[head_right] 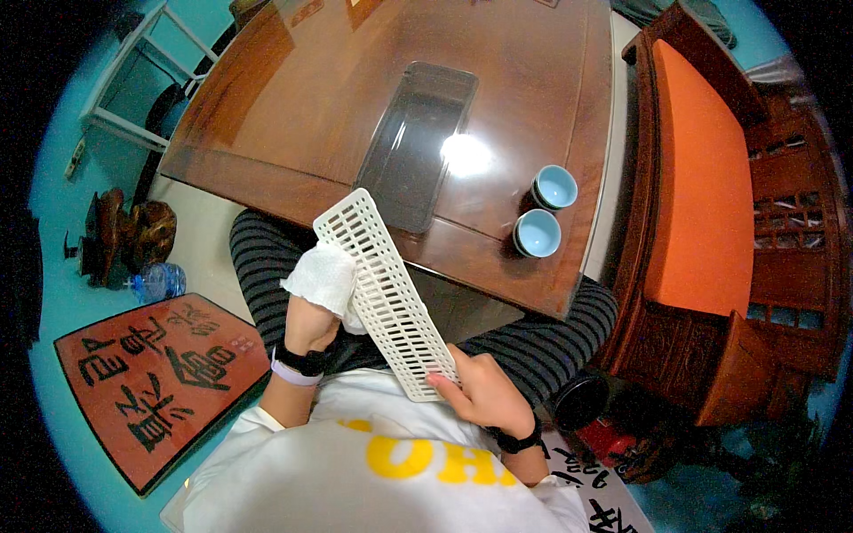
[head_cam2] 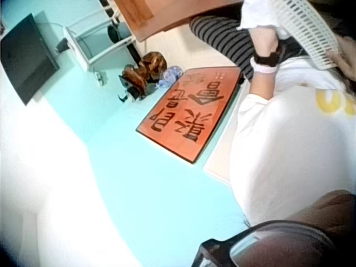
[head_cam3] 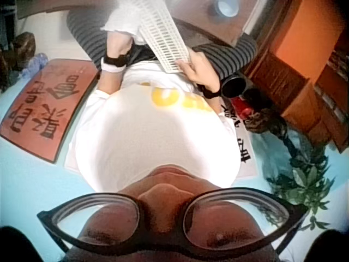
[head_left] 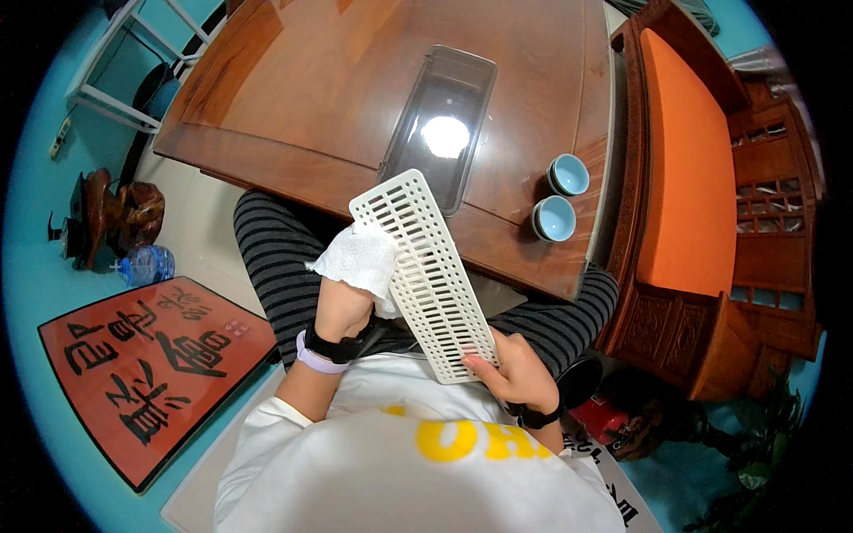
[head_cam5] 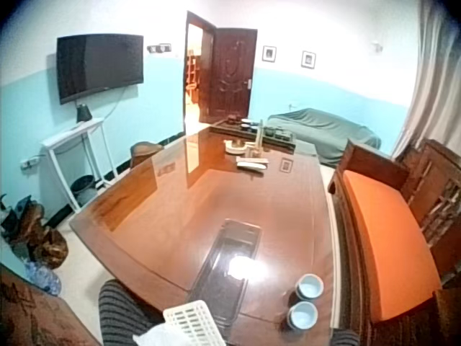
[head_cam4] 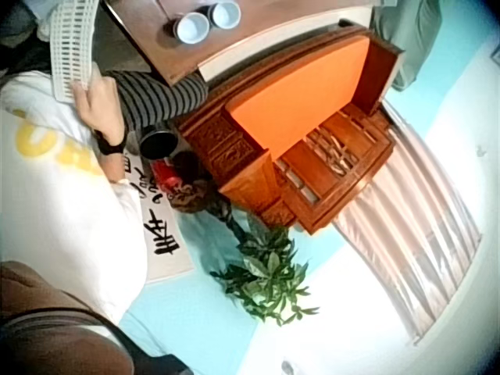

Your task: The person wipes a plastic tea tray and its drainage grate with a cloth, then wipes two small ceramic cups by hand, and finally cleans the surface of a small white table.

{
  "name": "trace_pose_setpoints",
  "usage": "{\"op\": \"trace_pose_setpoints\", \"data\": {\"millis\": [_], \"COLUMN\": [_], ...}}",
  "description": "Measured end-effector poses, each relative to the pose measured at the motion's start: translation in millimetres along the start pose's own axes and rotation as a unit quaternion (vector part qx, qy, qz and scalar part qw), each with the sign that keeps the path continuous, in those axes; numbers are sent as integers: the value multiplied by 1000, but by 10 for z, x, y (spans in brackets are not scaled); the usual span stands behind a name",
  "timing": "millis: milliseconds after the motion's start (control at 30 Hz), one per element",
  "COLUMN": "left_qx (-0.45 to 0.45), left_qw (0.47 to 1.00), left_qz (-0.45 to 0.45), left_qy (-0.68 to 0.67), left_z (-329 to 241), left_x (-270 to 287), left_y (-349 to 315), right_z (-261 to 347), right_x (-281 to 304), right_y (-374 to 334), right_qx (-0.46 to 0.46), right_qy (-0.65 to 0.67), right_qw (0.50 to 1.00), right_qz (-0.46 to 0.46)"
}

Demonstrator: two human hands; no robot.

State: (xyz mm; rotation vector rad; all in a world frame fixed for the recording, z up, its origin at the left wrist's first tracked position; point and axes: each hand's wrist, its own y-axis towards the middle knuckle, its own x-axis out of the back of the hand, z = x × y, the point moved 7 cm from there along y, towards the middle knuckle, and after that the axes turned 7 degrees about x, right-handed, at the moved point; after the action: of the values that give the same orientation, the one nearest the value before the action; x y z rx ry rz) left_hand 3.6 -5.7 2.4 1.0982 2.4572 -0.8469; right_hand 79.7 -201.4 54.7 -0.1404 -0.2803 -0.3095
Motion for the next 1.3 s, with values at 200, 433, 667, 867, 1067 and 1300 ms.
{"op": "trace_pose_setpoints", "data": {"millis": [200, 433, 667, 867, 1067, 1300], "left_qx": [-8, -49, -132, -40, -184, -247], "left_qw": [996, 995, 959, 976, 890, 762], "left_qz": [-28, -37, 44, 47, 11, 35], "left_qy": [-79, -80, 246, 209, 416, 598], "left_z": [-93, -177, -505, -340, -372, -424], "left_x": [48, 128, -127, -214, -33, -81], "left_y": [-21, -41, -45, -77, -92, -161], "right_z": [-16, -7, -431, -380, -419, -236], "right_x": [-8, 51, 644, 883, 528, 530], "right_y": [-120, -201, -573, -592, -414, -500], "right_qx": [-25, -15, 3, 97, 2, -31], "right_qy": [15, 50, 203, 346, 410, 352], "right_qw": [999, 999, 885, 815, 852, 907], "right_qz": [32, 10, -418, -455, -326, -231]}}
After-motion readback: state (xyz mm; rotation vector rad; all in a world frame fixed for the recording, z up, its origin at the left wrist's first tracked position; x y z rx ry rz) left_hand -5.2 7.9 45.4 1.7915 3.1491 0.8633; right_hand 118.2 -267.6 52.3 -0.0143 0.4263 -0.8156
